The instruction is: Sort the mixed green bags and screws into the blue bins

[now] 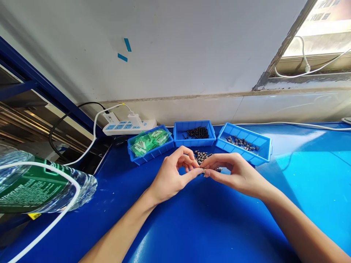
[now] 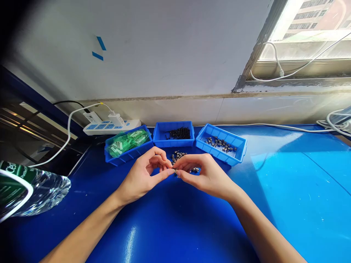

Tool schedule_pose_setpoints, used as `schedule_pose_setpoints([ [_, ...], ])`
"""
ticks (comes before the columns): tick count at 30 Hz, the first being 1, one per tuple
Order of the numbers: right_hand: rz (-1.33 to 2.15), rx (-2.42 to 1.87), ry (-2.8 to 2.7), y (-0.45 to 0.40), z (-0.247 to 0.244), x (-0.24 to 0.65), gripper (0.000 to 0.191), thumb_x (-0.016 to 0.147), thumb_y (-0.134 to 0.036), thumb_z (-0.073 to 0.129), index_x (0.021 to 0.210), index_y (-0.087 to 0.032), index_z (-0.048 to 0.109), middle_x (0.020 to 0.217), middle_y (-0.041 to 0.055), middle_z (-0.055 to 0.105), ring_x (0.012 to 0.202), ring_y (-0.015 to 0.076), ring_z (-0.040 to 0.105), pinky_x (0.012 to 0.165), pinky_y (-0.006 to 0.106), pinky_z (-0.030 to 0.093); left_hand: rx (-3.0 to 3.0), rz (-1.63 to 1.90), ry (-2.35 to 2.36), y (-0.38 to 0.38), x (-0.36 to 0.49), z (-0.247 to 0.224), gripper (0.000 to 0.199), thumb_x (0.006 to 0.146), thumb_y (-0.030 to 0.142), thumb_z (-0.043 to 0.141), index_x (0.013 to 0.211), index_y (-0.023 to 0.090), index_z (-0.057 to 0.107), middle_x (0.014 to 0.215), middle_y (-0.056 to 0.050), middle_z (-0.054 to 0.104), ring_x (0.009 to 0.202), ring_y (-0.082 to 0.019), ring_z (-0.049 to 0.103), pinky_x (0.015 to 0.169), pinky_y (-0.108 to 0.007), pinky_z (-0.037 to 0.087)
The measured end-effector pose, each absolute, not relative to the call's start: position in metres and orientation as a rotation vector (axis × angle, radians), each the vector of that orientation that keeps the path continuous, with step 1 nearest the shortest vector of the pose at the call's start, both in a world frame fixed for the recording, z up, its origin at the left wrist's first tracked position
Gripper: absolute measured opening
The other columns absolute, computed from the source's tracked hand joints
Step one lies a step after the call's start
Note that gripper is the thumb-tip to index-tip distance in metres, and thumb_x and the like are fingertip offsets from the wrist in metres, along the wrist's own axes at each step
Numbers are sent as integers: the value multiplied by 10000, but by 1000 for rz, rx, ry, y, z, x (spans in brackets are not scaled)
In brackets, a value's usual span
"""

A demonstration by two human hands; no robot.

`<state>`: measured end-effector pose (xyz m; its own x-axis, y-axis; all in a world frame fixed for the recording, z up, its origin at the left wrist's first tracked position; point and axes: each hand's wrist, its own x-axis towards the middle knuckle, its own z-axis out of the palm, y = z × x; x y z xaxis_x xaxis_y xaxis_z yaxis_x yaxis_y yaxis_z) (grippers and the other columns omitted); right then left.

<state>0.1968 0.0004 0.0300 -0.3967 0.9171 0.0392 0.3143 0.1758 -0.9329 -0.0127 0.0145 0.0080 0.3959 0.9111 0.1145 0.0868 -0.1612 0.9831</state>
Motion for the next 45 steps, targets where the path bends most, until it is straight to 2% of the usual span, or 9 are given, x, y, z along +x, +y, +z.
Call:
schedule_pose_setpoints([
  [7,1362,-1143,-1658,1,29,195,269,819,-447,789,874,-183,795,800,59,820,757,227,779,692,319,624,1525,955,875,14,-12,9,242,840,233,770,915,218,540,787,16,748,716,-129,685,726,-251,542],
  [11,1324,-1184,-1583,1,31,195,301,754,-477,851,808,-185,802,736,65,813,723,242,782,647,322,625,1737,1028,942,16,-16,7,124,908,256,718,932,209,606,839,-4,755,772,-156,722,752,-277,588],
  [13,1209,-1200,-1563,2,33,198,280,732,-458,860,773,-189,795,720,64,806,688,239,773,623,322,626,2017,1048,1008,19,-18,2,31,955,231,674,958,200,672,919,-30,774,868,-183,729,830,-316,599],
  [16,899,-1259,-1552,3,36,206,152,736,-352,827,742,-209,776,721,45,792,638,210,746,583,299,606,2381,981,1019,23,-22,-7,98,971,161,654,1013,179,740,1044,-72,789,1013,-226,716,939,-380,595],
  [20,360,-1442,-1401,6,40,220,45,717,-263,715,678,-241,709,650,11,721,571,199,703,544,307,559,2524,880,988,26,-26,-15,118,966,118,655,1014,148,758,1040,-89,792,985,-232,727,893,-375,617],
  [24,131,-1655,-1298,9,42,227,18,719,-260,697,721,-246,686,642,15,690,558,229,714,522,331,547,2553,826,983,25,-27,-17,121,971,111,644,973,160,755,986,-72,793,939,-222,728,864,-366,622],
  [31,152,-1546,-1384,8,36,219,40,776,-276,689,751,-248,702,577,-13,647,490,174,634,516,307,535,2653,877,878,22,-22,-14,205,1000,168,628,1173,181,737,1182,-99,774,1115,-246,702,962,-414,620],
  [36,235,-1446,-1491,7,33,210,94,806,-303,697,757,-223,705,606,3,675,491,149,615,489,277,518,2716,860,793,23,-22,-16,206,1010,112,584,1106,175,754,1135,-102,788,1053,-229,723,882,-383,642],
  [45,295,-1421,-1527,8,30,209,152,808,-335,687,753,-196,715,646,24,694,483,141,608,472,273,497,2643,964,917,22,-22,-22,168,982,93,596,978,150,753,1035,-101,789,935,-214,765,868,-356,651],
])
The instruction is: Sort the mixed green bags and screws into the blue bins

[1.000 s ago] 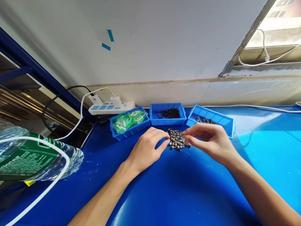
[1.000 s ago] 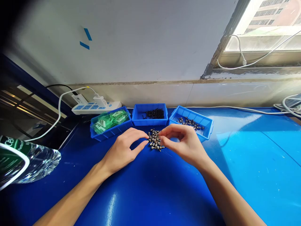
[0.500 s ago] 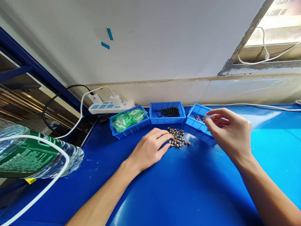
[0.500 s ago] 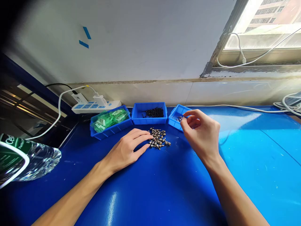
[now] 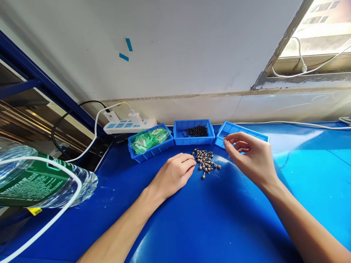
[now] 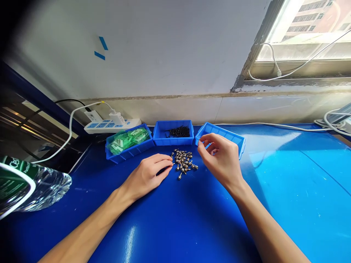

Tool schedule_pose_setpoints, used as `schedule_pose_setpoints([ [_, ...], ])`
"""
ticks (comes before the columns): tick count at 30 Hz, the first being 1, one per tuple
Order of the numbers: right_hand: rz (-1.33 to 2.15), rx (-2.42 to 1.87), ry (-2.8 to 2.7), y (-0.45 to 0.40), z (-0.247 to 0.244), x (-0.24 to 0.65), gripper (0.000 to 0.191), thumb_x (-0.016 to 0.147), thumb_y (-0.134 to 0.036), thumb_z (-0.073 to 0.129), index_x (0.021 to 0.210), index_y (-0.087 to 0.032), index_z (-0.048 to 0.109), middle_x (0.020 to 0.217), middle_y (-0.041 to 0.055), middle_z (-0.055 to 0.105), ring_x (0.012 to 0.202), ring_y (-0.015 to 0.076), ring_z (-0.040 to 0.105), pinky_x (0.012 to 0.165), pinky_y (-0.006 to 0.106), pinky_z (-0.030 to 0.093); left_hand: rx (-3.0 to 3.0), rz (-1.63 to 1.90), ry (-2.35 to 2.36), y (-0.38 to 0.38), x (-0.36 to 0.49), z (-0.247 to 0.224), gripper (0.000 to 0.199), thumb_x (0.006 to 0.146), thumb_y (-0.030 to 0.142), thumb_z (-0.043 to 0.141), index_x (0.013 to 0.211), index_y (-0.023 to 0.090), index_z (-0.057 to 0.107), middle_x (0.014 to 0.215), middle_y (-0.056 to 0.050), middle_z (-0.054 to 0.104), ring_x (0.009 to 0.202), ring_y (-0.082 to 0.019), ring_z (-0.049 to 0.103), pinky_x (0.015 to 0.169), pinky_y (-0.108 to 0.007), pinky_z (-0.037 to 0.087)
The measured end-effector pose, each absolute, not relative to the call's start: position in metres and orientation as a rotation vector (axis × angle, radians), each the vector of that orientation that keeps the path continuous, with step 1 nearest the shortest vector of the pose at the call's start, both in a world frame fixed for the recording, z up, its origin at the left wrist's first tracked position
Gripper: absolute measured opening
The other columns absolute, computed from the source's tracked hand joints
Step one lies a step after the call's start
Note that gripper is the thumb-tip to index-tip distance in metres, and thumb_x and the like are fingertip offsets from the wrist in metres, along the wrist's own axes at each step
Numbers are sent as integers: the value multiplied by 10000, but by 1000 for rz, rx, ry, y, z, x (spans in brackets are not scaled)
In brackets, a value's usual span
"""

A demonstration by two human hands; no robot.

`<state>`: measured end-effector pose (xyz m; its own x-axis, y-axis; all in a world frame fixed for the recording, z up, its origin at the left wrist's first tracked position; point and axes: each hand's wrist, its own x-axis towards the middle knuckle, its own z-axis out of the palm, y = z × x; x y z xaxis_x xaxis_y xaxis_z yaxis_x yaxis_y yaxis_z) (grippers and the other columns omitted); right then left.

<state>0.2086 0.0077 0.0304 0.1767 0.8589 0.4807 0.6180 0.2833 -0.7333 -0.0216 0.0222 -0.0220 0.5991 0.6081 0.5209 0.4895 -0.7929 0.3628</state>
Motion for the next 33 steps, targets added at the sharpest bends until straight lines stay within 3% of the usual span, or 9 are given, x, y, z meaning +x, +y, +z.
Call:
schedule_pose_setpoints([
  [11,341,-1332,-1659,5,29,202,160,855,-322,666,751,-208,707,674,26,702,502,133,581,464,265,493,2490,1020,953,20,-19,-20,184,905,37,610,920,182,723,1016,-67,777,893,-188,762,840,-320,641],
  [15,631,-1271,-1722,1,34,201,146,866,-324,690,826,-197,749,658,17,703,515,139,609,486,261,517,2132,1167,938,17,-15,-10,150,860,70,690,953,187,697,955,-38,754,781,-146,740,762,-271,640],
  [19,1066,-1163,-1768,-3,36,199,205,854,-357,748,983,-201,777,827,45,786,676,183,721,623,295,614,1663,1197,857,15,-10,-2,254,794,145,803,986,196,645,922,-5,708,789,-147,769,722,-234,641],
  [22,1259,-1124,-1727,-4,34,195,199,848,-377,766,934,-199,788,854,59,808,747,207,756,688,318,631,1531,1177,841,15,-9,0,305,771,154,821,993,201,617,935,3,692,790,-145,774,747,-243,647],
  [26,1387,-1114,-1590,-2,30,191,241,816,-403,799,906,-179,789,758,58,804,727,218,779,664,314,635,1520,1187,829,16,-10,-1,286,790,159,810,990,203,611,901,7,696,807,-145,763,768,-250,647],
  [29,1351,-1149,-1531,0,31,194,327,741,-472,871,848,-175,786,723,65,800,677,220,770,619,306,630,1703,1195,894,16,-12,-1,179,868,177,759,997,197,637,883,-1,721,802,-142,749,775,-252,636],
  [33,942,-1263,-1469,4,36,209,386,678,-549,901,767,-192,784,706,59,784,636,221,753,577,299,617,2253,1102,869,14,-14,-5,103,960,167,681,1057,171,714,1025,-62,771,942,-186,727,900,-325,613],
])
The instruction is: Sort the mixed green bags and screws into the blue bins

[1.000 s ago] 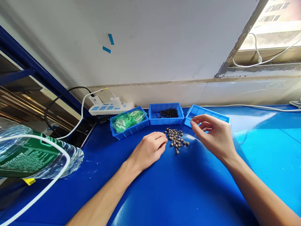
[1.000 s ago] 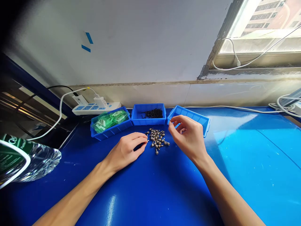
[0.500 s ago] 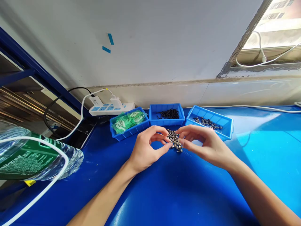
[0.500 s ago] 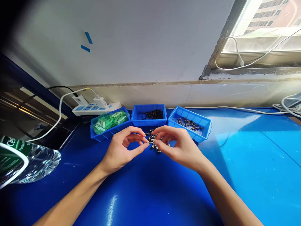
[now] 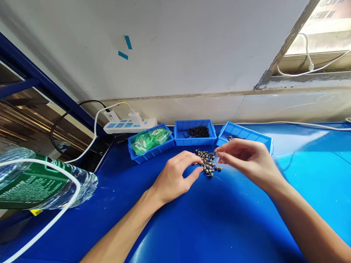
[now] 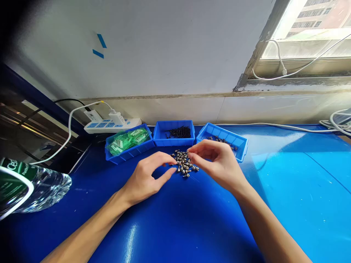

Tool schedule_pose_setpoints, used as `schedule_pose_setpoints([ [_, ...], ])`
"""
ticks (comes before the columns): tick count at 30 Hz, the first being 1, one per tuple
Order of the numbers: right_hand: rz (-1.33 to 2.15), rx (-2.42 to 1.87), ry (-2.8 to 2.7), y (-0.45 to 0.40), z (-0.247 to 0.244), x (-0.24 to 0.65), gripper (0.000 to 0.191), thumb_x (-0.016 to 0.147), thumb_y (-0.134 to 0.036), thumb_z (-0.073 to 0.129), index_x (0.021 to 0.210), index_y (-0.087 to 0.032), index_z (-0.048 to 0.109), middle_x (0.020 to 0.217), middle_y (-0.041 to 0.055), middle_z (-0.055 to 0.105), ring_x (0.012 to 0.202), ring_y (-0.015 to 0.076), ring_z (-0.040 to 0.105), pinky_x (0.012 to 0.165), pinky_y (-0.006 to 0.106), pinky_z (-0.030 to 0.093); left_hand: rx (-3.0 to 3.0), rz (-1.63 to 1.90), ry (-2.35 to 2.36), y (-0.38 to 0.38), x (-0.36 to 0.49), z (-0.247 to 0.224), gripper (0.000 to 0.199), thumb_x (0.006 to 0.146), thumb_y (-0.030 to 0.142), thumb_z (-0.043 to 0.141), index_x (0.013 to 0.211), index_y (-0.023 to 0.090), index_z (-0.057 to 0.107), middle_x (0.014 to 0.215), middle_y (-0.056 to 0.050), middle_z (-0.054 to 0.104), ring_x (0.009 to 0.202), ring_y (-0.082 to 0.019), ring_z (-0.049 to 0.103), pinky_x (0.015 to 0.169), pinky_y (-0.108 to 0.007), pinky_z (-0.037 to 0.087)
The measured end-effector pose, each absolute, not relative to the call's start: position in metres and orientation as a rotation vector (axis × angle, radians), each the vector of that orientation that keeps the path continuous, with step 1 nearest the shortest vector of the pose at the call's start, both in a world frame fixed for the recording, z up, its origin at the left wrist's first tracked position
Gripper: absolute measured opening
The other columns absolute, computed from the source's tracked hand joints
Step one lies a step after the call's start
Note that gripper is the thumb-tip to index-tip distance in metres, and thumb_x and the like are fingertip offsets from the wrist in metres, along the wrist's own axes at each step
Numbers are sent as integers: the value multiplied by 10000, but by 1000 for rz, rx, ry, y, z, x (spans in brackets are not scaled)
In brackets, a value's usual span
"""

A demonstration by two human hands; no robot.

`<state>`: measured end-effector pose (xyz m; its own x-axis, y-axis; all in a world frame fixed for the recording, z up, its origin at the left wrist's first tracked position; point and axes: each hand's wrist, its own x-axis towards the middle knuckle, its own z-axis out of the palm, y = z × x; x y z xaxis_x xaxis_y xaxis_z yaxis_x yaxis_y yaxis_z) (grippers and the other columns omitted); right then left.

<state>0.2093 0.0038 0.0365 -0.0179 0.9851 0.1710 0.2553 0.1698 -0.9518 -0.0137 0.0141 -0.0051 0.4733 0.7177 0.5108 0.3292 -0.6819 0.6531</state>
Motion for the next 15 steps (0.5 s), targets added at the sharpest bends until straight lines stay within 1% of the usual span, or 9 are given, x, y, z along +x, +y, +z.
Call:
schedule_pose_setpoints([
  [2,695,-1333,-1450,6,39,219,326,736,-526,847,741,-208,772,693,49,775,620,217,746,587,307,617,2519,971,710,12,-12,-9,184,989,197,662,1157,163,729,1160,-90,777,1079,-237,691,981,-393,589],
  [3,569,-1388,-1438,6,41,224,290,762,-497,814,722,-215,762,670,45,765,607,216,740,590,312,614,2623,899,636,10,-11,-11,219,1007,213,641,1202,160,725,1215,-97,772,1133,-259,667,999,-419,580],
  [5,357,-1514,-1415,8,43,230,206,772,-425,771,751,-220,768,675,47,769,621,225,745,632,335,619,2764,776,555,8,-9,-15,248,1043,221,579,1237,151,717,1268,-99,767,1191,-277,635,996,-441,572],
  [7,245,-1597,-1377,8,45,233,193,765,-388,743,835,-215,789,700,54,780,638,235,752,658,353,623,2829,706,554,6,-7,-18,258,1070,215,522,1215,144,723,1271,-103,770,1205,-266,632,972,-430,571],
  [10,267,-1615,-1345,9,44,232,255,768,-398,726,920,-205,797,721,57,787,635,236,751,632,352,618,2877,692,585,6,-7,-22,259,1077,164,494,1171,155,736,1230,-89,789,1165,-232,658,925,-383,569],
  [13,339,-1565,-1382,9,42,228,226,775,-399,730,880,-208,790,719,53,784,629,226,746,622,343,611,2911,755,588,9,-8,-24,245,1047,90,518,1103,154,748,1139,-62,815,1100,-232,678,849,-351,568],
  [15,393,-1513,-1434,9,39,225,212,782,-394,733,857,-203,786,716,50,780,621,216,738,622,339,610,2904,793,596,11,-10,-25,222,1032,85,544,1051,154,754,1064,-52,824,1056,-235,681,823,-348,568],
])
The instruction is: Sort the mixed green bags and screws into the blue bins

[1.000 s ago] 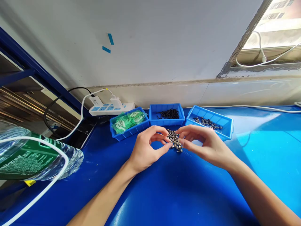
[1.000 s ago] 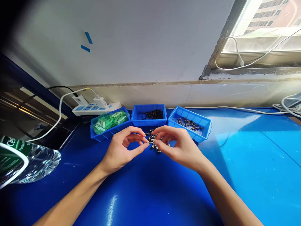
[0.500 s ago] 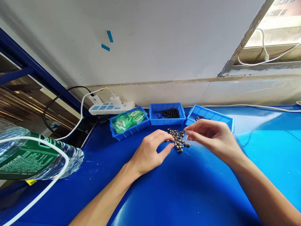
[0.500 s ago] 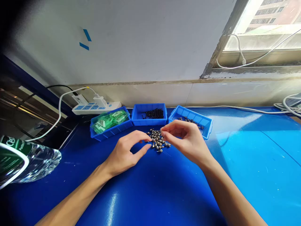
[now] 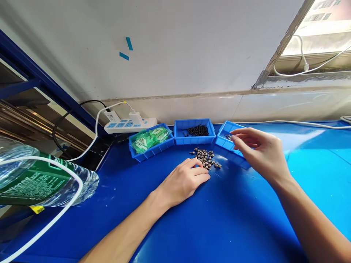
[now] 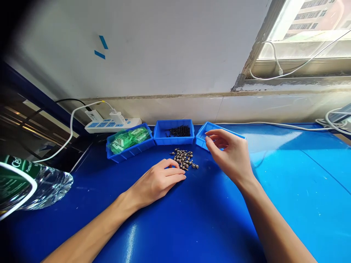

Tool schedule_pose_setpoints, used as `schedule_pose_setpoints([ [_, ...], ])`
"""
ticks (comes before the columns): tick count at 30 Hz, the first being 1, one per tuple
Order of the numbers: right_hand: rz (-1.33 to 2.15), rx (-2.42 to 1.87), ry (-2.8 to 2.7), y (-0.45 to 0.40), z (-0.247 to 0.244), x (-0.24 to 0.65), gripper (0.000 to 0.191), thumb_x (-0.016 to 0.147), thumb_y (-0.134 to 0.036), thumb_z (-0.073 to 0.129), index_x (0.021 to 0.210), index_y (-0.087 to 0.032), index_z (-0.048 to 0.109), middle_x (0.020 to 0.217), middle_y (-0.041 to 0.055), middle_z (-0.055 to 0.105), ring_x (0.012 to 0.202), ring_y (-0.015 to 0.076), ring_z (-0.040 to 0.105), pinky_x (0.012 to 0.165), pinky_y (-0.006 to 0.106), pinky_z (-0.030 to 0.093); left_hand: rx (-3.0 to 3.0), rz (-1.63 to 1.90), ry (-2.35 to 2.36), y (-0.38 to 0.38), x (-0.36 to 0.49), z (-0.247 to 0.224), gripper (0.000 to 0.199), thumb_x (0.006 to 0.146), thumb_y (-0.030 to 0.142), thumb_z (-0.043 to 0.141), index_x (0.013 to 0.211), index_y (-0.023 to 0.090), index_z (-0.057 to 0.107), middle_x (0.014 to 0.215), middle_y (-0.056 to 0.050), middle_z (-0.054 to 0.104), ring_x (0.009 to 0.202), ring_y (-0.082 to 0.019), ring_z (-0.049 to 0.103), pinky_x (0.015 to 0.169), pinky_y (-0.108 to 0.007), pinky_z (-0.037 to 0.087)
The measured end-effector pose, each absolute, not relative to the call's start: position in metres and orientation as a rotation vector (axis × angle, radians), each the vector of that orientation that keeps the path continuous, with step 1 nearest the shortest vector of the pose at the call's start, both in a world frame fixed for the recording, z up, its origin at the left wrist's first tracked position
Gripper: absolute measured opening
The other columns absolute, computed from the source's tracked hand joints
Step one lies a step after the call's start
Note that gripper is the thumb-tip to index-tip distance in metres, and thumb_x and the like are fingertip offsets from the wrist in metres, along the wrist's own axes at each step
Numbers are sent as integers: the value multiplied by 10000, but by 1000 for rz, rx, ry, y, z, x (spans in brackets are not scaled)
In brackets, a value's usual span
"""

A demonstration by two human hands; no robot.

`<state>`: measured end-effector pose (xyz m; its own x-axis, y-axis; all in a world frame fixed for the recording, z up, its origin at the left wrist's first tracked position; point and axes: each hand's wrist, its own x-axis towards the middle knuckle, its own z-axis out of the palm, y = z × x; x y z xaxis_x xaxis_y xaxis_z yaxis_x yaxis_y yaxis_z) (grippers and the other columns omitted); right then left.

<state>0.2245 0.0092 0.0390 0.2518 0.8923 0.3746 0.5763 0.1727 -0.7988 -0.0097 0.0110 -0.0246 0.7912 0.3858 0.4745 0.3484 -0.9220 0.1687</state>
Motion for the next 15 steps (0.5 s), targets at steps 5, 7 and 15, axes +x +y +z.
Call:
schedule_pose_setpoints([
  [5,514,-1393,-1548,8,34,216,231,814,-393,717,873,-184,796,702,47,765,605,199,717,574,315,602,2854,872,658,18,-14,-23,239,1014,58,543,1004,159,759,986,-54,816,983,-224,673,837,-346,592],
  [7,535,-1370,-1562,7,33,213,227,823,-391,716,873,-186,800,704,46,764,611,196,715,562,302,594,2793,937,657,20,-16,-21,237,1006,54,552,1008,162,762,966,-57,813,975,-225,669,840,-350,604],
  [15,638,-1358,-1596,6,33,213,263,843,-434,738,910,-188,801,811,79,792,661,211,715,590,320,583,2095,1238,846,17,-12,-7,147,885,65,714,905,180,804,953,-55,747,829,-142,721,784,-242,608],
])
